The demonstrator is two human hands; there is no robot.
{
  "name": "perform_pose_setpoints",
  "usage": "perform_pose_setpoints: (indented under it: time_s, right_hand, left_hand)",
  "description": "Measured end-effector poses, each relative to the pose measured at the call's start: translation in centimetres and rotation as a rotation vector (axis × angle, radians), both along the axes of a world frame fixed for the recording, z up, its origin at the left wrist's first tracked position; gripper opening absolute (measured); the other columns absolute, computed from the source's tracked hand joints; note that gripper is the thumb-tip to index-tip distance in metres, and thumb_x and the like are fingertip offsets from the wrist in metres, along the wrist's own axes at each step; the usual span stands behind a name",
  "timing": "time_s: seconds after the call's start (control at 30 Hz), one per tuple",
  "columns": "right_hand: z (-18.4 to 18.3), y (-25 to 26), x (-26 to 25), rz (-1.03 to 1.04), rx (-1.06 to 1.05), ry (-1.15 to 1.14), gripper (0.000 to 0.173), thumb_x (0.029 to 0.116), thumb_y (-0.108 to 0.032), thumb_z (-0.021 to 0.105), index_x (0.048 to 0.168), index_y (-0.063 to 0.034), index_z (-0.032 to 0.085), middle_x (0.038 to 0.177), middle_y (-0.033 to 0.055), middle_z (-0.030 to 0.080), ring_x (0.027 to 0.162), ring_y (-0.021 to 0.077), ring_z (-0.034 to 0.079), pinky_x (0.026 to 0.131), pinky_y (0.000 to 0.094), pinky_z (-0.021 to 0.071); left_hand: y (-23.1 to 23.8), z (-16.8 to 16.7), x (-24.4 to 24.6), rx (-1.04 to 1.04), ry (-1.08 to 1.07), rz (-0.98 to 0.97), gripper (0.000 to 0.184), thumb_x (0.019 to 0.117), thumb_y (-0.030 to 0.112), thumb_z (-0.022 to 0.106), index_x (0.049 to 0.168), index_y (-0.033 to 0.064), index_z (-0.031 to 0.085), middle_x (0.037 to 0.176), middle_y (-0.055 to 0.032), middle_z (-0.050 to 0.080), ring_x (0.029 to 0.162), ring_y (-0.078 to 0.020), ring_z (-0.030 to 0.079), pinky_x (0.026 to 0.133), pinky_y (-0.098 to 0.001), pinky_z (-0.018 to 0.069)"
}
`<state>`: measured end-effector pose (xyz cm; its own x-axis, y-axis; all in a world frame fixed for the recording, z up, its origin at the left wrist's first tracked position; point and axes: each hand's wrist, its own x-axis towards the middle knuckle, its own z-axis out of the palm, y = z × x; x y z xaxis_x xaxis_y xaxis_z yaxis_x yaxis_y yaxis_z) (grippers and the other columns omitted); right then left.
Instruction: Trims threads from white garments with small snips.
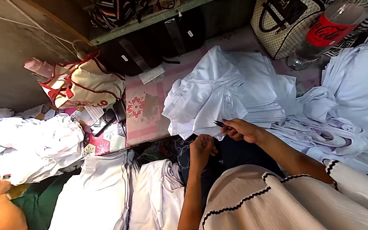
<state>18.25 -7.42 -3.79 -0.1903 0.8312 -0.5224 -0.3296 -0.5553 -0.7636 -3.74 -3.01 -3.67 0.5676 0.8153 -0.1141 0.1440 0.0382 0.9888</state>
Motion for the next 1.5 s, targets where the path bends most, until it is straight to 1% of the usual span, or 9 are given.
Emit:
perform_pose_setpoints:
  time_s: [0.37, 0.47, 0.57, 0.63, 0.73, 0.87, 1.03, 1.27, 1.5]
  right_hand:
    - [0.0, -0.3, -0.1, -0.117, 0.068, -0.12, 0.036, 0.1128, -0.032, 0.037, 0.094, -0.0112, 0.06, 0.058, -0.0124, 0.036, 0.044, -0.0019, 0.029, 0.043, 0.0151, 0.0248]
    - [0.7, -0.5, -0.8, -0.135, 0.322, -0.519, 0.034, 0.1112, -0.027, 0.041, 0.104, -0.0053, 0.066, 0.07, -0.0068, 0.049, 0.057, 0.0001, 0.042, 0.056, 0.0182, 0.0369]
    - [-0.1, 0.3, -2.2, -0.05, 0.545, -1.124, 0.034, 0.1, -0.029, 0.065, 0.117, 0.0009, 0.069, 0.096, 0.017, 0.074, 0.085, 0.0316, 0.071, 0.077, 0.0531, 0.0552]
    - [-1.7, 1.4, -2.9, -0.061, 0.655, -1.388, 0.027, 0.0964, -0.019, 0.066, 0.116, 0.0, 0.07, 0.096, 0.019, 0.074, 0.08, 0.0388, 0.073, 0.067, 0.0583, 0.0561]
    - [-3.9, 2.9, -2.8, -0.215, 0.836, -1.578, 0.019, 0.0945, -0.015, 0.064, 0.105, -0.0023, 0.073, 0.082, 0.0133, 0.072, 0.063, 0.0315, 0.07, 0.051, 0.0472, 0.0534]
    - [-4.2, 3.4, -2.4, -0.27, 0.918, -1.499, 0.013, 0.0899, -0.012, 0.07, 0.096, -0.0021, 0.075, 0.081, 0.0129, 0.073, 0.062, 0.0298, 0.07, 0.051, 0.0464, 0.0518]
    - [0.3, 2.9, -1.0, -0.076, 0.514, -1.021, 0.02, 0.0982, -0.015, 0.067, 0.1, 0.0027, 0.075, 0.088, 0.0183, 0.072, 0.083, 0.0314, 0.068, 0.079, 0.0528, 0.0523]
    - [1.4, 3.0, 0.2, -0.04, 0.373, -0.809, 0.017, 0.0998, -0.012, 0.064, 0.105, 0.0002, 0.075, 0.089, 0.0112, 0.071, 0.08, 0.0142, 0.063, 0.079, 0.0351, 0.0517]
    - [1.4, 2.4, -0.7, -0.125, 0.344, -0.692, 0.014, 0.099, -0.009, 0.063, 0.101, 0.0002, 0.074, 0.084, 0.0044, 0.068, 0.072, 0.0029, 0.056, 0.071, 0.0228, 0.0478]
  left_hand:
    - [0.0, 0.3, -0.2, -0.053, 0.227, -0.117, 0.009, 0.0986, 0.001, 0.061, 0.1, -0.0063, 0.065, 0.072, -0.0043, 0.07, 0.059, -0.0096, 0.069, 0.06, -0.026, 0.0614]
    - [0.2, 0.7, 1.2, 0.0, 0.316, -0.041, 0.024, 0.0994, 0.009, 0.064, 0.115, -0.0091, 0.065, 0.072, -0.0062, 0.068, 0.057, -0.0099, 0.067, 0.058, -0.0271, 0.0596]
    - [0.8, -0.7, 3.9, 0.111, 0.226, 0.165, 0.03, 0.0991, 0.009, 0.065, 0.12, -0.0124, 0.065, 0.067, -0.007, 0.067, 0.05, -0.0094, 0.064, 0.05, -0.027, 0.0569]
    - [1.7, -1.8, 5.1, 0.18, 0.17, 0.264, 0.017, 0.0993, 0.006, 0.063, 0.105, -0.0083, 0.07, 0.065, -0.0039, 0.067, 0.049, -0.0058, 0.061, 0.048, -0.023, 0.0544]
    - [2.2, -1.9, 5.2, 0.221, 0.146, 0.3, 0.014, 0.099, 0.003, 0.061, 0.101, -0.0067, 0.071, 0.064, -0.0024, 0.067, 0.05, -0.004, 0.061, 0.048, -0.0211, 0.0542]
    - [2.3, -1.9, 4.4, 0.305, 0.331, 0.253, 0.02, 0.0997, 0.005, 0.059, 0.108, -0.005, 0.073, 0.071, -0.0065, 0.07, 0.054, -0.008, 0.064, 0.055, -0.0254, 0.0565]
    - [2.4, -1.7, 5.2, 0.249, 0.013, 0.262, 0.029, 0.091, 0.005, 0.074, 0.113, -0.0106, 0.063, 0.095, -0.0134, 0.069, 0.072, -0.0093, 0.069, 0.066, -0.0248, 0.06]
    - [2.7, -2.0, 5.6, 0.112, -0.101, 0.265, 0.007, 0.0926, -0.006, 0.064, 0.097, -0.0098, 0.068, 0.075, -0.006, 0.074, 0.064, -0.0096, 0.072, 0.067, -0.0265, 0.0629]
    - [2.1, -1.3, 5.1, 0.093, -0.134, 0.196, 0.01, 0.0965, 0.0, 0.064, 0.097, -0.0089, 0.069, 0.081, -0.007, 0.075, 0.073, -0.0105, 0.074, 0.076, -0.0287, 0.0634]
